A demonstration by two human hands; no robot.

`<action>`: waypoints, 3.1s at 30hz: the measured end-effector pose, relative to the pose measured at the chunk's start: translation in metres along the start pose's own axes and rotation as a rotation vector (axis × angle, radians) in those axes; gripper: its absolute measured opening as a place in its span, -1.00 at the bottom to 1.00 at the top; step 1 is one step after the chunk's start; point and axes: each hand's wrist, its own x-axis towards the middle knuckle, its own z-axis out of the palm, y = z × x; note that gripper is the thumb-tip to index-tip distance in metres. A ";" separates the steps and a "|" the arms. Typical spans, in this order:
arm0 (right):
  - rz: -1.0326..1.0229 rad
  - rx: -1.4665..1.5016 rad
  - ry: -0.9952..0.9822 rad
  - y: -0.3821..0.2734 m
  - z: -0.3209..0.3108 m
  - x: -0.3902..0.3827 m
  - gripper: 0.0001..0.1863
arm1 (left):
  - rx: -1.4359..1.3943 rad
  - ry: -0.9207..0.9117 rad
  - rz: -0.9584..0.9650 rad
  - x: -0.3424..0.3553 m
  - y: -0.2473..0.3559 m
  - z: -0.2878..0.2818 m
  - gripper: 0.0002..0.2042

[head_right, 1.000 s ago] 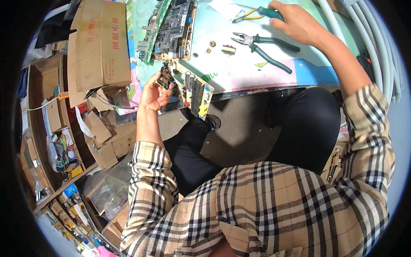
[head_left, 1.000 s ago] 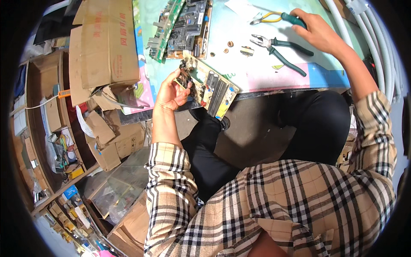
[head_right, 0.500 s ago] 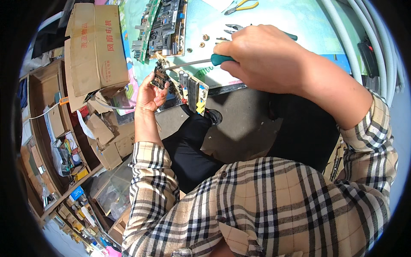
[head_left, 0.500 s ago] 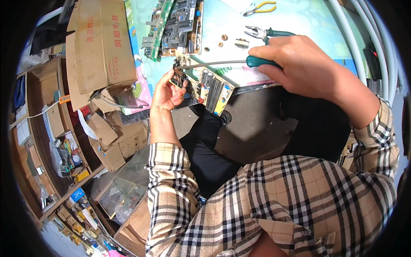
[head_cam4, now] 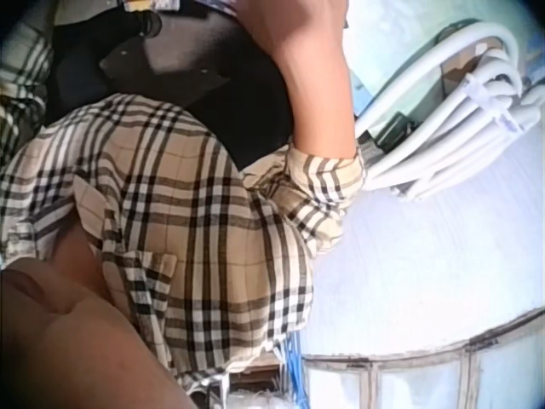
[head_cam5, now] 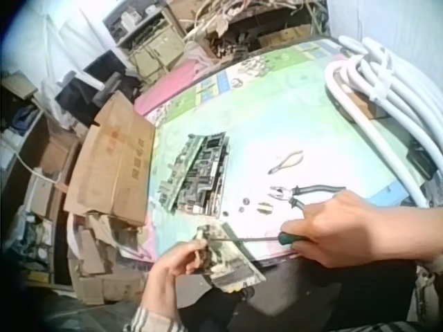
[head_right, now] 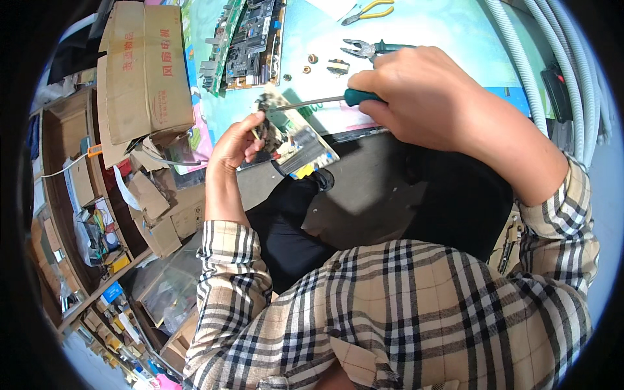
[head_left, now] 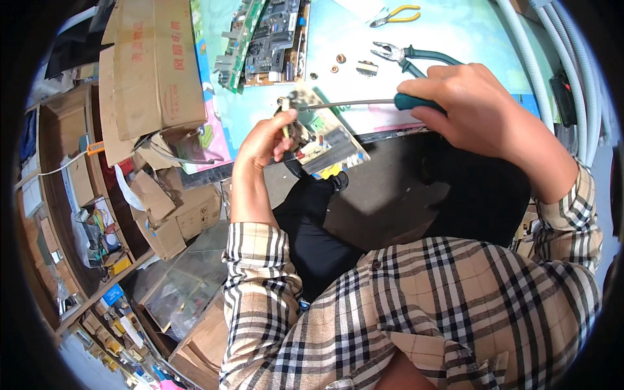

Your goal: The person sits on the floor and uses a screwdriver and pliers to remove components from a circuit board. They place the removed parts on the table and continue disassembling the board.

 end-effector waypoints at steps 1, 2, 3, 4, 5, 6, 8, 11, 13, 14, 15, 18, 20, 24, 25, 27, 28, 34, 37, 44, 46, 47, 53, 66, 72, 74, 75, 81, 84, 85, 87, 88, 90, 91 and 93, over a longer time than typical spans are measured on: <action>0.012 -0.002 -0.021 0.002 -0.004 -0.004 -0.80 | 0.105 -0.017 -0.004 0.004 -0.001 0.006 -0.55; 0.012 0.020 -0.030 0.004 -0.010 -0.009 -0.80 | 0.185 0.006 -0.007 0.000 0.002 0.015 -0.53; 0.013 0.043 -0.040 0.006 -0.017 -0.015 -0.79 | 0.243 0.028 -0.008 -0.001 0.002 0.021 -0.54; 0.013 0.066 -0.051 0.007 -0.021 -0.020 -0.78 | 0.301 0.050 -0.010 0.000 0.002 0.025 -0.54; 0.025 0.058 -0.025 0.007 -0.022 -0.024 -0.77 | 0.323 0.060 0.008 0.003 -0.001 0.026 -0.53; 0.035 0.051 0.000 0.006 -0.024 -0.027 -0.77 | 0.385 0.117 0.023 0.004 -0.003 0.030 -0.51; 0.089 0.030 0.002 0.005 -0.025 -0.030 -0.75 | 0.503 0.233 0.050 0.007 -0.009 0.043 -0.48; 0.146 -0.027 -0.026 0.006 -0.021 -0.027 -0.73 | 0.593 0.292 0.107 0.031 -0.037 0.045 -0.43; 0.135 -0.015 -0.045 0.010 -0.016 -0.025 -0.73 | 0.516 0.304 0.059 0.034 -0.047 0.043 -0.43; 0.140 -0.009 -0.055 0.011 -0.014 -0.023 -0.74 | 0.410 0.255 -0.003 0.030 -0.041 0.044 -0.43; 0.138 -0.034 -0.087 0.011 -0.012 -0.021 -0.73 | 0.305 0.206 -0.063 0.026 -0.036 0.045 -0.43; 0.086 -0.042 -0.073 0.014 -0.001 -0.014 -0.72 | 0.068 0.139 -0.031 0.024 -0.039 0.035 -0.48; 0.074 -0.063 -0.066 0.013 0.003 -0.008 -0.72 | -0.028 0.081 -0.062 0.028 -0.041 0.030 -0.51; 0.038 -0.078 -0.058 0.020 0.015 0.001 -0.73 | 0.244 0.123 -0.022 0.039 -0.047 0.034 -0.56; 0.057 -0.089 -0.069 0.018 0.015 0.001 -0.73 | 0.429 0.169 -0.034 0.041 -0.048 0.036 -0.49; 0.090 -0.107 -0.096 0.014 0.019 0.005 -0.74 | 0.735 0.370 0.061 0.025 -0.039 0.055 -0.39; 0.095 -0.110 -0.106 0.011 0.019 0.006 -0.74 | 0.858 0.463 0.070 0.025 -0.042 0.058 -0.37; 0.133 -0.109 -0.112 0.010 0.016 0.002 -0.75 | 0.925 0.491 0.074 0.007 -0.024 0.078 -0.41; 0.132 -0.091 -0.114 0.007 0.014 0.001 -0.75 | 0.898 0.470 0.098 0.009 -0.028 0.071 -0.37; 0.032 -0.085 -0.099 0.037 0.019 0.003 -0.72 | 1.047 0.527 0.100 0.009 -0.035 0.071 -0.32; 0.013 -0.077 -0.119 0.045 0.015 0.008 -0.71 | 1.068 0.677 0.181 0.003 -0.042 0.080 -0.35; 0.005 -0.078 -0.126 0.049 0.015 0.012 -0.70 | 0.966 0.633 0.094 -0.004 -0.039 0.082 -0.23; -0.039 -0.027 -0.228 0.066 0.009 0.040 -0.70 | 0.830 0.924 0.184 0.001 -0.100 0.102 0.18; 0.126 0.036 -0.365 0.112 0.042 0.021 -0.69 | -0.132 0.982 -0.129 0.010 -0.146 0.041 -0.29; 0.166 0.147 -0.361 0.100 0.050 0.006 -0.72 | 0.098 1.187 0.064 0.008 -0.146 0.054 -0.47; 0.158 0.143 -0.319 0.095 0.046 -0.002 -0.72 | 0.176 1.198 0.155 0.001 -0.123 0.045 -0.47; 0.163 0.145 -0.319 0.090 0.041 -0.004 -0.73 | 0.237 1.182 0.178 0.001 -0.113 0.035 -0.47; 0.176 0.122 -0.329 0.059 0.020 -0.006 -0.76 | 0.707 0.962 0.333 0.033 -0.054 -0.021 -0.48; 0.161 0.100 -0.290 0.052 0.021 -0.002 -0.75 | 0.785 0.985 0.492 0.040 -0.045 -0.013 -0.51; 0.141 0.083 -0.283 0.052 0.021 -0.002 -0.76 | 0.774 1.020 0.545 0.041 -0.042 -0.003 -0.50; 0.123 0.064 -0.258 0.055 0.021 -0.002 -0.75 | 0.757 0.877 0.599 0.032 -0.042 0.036 -0.28; 0.103 0.062 -0.249 0.056 0.023 -0.002 -0.75 | 0.810 0.850 0.600 0.023 -0.047 0.051 -0.21; 0.084 0.034 -0.233 0.054 0.021 -0.001 -0.75 | 0.904 0.782 0.604 0.013 -0.055 0.073 -0.02; 0.076 0.019 -0.225 0.054 0.020 0.000 -0.75 | 0.909 0.797 0.606 0.015 -0.055 0.074 -0.01; 0.062 -0.002 -0.220 0.052 0.020 0.002 -0.76 | 0.916 0.832 0.609 0.019 -0.053 0.076 0.03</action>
